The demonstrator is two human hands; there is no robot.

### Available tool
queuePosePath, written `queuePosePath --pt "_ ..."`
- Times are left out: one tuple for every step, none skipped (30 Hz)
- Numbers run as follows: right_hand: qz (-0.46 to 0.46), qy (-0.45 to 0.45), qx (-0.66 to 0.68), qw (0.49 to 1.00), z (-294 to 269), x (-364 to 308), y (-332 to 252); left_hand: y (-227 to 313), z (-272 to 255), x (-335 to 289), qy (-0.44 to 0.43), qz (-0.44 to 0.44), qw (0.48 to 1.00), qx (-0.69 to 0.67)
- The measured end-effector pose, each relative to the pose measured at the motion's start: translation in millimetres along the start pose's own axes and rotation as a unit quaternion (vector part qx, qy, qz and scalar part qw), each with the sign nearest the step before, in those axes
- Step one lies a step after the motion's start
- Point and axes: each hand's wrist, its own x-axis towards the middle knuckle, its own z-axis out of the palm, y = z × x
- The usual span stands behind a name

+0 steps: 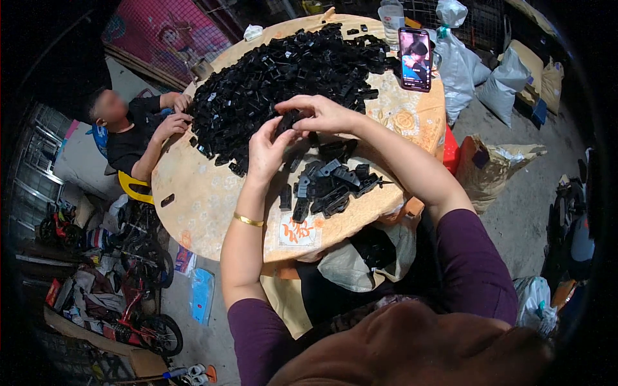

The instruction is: The person assembles plastic components by hand, taking pieces from a pile, fitting them together, and placing the assembled parts onto the table.

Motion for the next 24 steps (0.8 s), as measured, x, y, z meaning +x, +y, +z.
queuePosePath --pt "0.025 -0.007 0.008 1.000 -7 3 8 0 1 1 -0.001 0.001 1.000 -0.001" --pt "0.025 -0.006 0.007 1.000 -9 2 9 0 2 1 -0.001 0.005 1.000 -0.030" --pt "0.037 -0.021 -0.030 0.999 -9 2 8 0 2 1 -0.001 0.009 0.998 -0.059" --pt "0.049 -0.037 -0.067 0.996 -10 2 7 1 2 1 -0.001 0.008 0.998 -0.059" --pt "0.028 -0.022 -0.067 0.997 -10 3 14 2 1 0 -0.006 0.005 1.000 -0.016" --pt "0.028 -0.023 -0.067 0.997 -11 3 13 5 0 -1 -0.010 0.002 1.000 0.028" --pt "0.039 -0.037 -0.092 0.994 -12 4 12 7 -3 -2 -0.009 0.001 1.000 0.028" --pt "0.050 -0.051 -0.117 0.990 -13 4 11 8 -9 -1 -0.048 -0.020 0.999 -0.011" --pt "0.073 -0.066 -0.099 0.990 -14 3 8 13 -12 -2 -0.085 -0.040 0.994 -0.051" --pt "0.095 -0.082 -0.080 0.989 -17 2 6 18 -12 -4 -0.083 -0.042 0.994 -0.051" --pt "0.110 -0.074 -0.047 0.990 -21 1 3 23 -11 -6 -0.119 -0.068 0.989 -0.049" --pt "0.099 -0.042 -0.009 0.994 -24 1 3 27 -12 -10 -0.150 -0.094 0.983 -0.044" --pt "0.097 -0.005 -0.120 0.988 -29 1 -3 20 -12 -8 -0.175 0.009 0.981 0.085" --pt "0.093 0.032 -0.228 0.969 -35 2 -6 16 -12 -10 -0.238 0.026 0.967 0.087" --pt "0.079 0.014 -0.325 0.942 -46 -1 -2 19 -8 -10 -0.294 0.043 0.950 0.096" --pt "0.063 -0.003 -0.419 0.906 -53 -5 0 21 -5 -11 -0.348 0.060 0.930 0.105" --pt "0.091 -0.016 -0.427 0.900 -57 -9 3 17 -3 -11 -0.352 0.091 0.929 0.069" --pt "0.092 -0.047 -0.429 0.897 -56 -8 3 16 -4 -10 -0.351 0.088 0.930 0.069" --pt "0.124 -0.073 -0.449 0.882 -53 -11 3 15 -6 -8 -0.311 0.024 0.949 0.041" --pt "0.155 -0.099 -0.468 0.864 -51 -14 3 15 -7 -5 -0.269 -0.039 0.962 0.012" --pt "0.192 -0.140 -0.519 0.821 -49 -11 4 9 -2 -1 -0.192 -0.032 0.981 -0.008" --pt "0.189 -0.145 -0.517 0.822 -43 -8 4 2 -1 1 -0.114 -0.037 0.993 0.025" --pt "0.182 -0.130 -0.545 0.808 -37 -6 3 -12 1 5 -0.071 -0.031 0.996 0.051" --pt "0.178 -0.113 -0.575 0.791 -35 -7 2 -14 8 9 -0.032 -0.024 0.996 0.076"
